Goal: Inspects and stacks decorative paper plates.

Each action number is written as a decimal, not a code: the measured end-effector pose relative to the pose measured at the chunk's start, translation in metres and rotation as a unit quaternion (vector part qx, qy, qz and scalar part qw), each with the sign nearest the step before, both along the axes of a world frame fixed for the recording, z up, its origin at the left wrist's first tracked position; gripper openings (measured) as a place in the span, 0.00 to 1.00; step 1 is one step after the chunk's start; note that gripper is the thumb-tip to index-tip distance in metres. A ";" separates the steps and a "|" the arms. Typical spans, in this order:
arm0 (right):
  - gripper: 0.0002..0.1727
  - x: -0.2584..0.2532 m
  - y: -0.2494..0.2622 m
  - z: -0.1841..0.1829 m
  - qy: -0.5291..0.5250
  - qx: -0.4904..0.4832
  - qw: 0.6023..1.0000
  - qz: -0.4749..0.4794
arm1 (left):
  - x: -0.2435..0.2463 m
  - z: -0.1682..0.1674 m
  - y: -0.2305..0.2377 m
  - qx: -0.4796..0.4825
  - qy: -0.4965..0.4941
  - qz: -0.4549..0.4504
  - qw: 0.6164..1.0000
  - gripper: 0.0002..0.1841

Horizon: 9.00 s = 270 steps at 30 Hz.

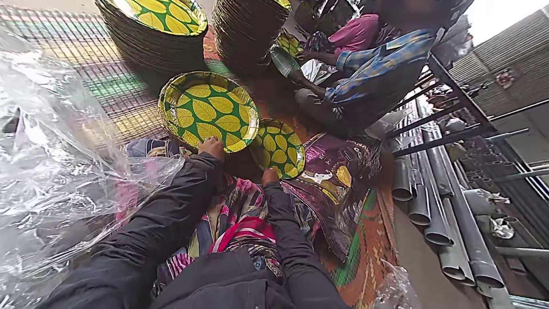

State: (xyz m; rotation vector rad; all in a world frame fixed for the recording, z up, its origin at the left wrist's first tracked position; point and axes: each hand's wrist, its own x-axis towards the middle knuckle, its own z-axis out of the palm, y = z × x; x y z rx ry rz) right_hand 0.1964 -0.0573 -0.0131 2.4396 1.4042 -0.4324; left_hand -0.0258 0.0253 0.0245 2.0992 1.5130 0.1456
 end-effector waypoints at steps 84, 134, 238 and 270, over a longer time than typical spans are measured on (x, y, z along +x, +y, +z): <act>0.25 -0.053 -0.043 0.000 0.139 0.074 0.987 0.019 | 0.001 -0.003 -0.003 0.058 0.021 -0.107 0.992 0.25; 0.25 -0.053 -0.044 -0.001 0.137 0.077 0.987 0.018 | 0.007 -0.010 0.004 0.032 0.020 -0.042 0.998 0.23; 0.32 0.059 0.019 -0.004 0.217 0.115 0.969 -0.020 | 0.056 0.033 -0.022 0.106 0.243 -0.015 0.964 0.31; 0.22 0.059 0.018 0.001 0.166 0.239 0.956 -0.030 | 0.034 0.013 -0.032 0.194 0.153 -0.032 0.969 0.30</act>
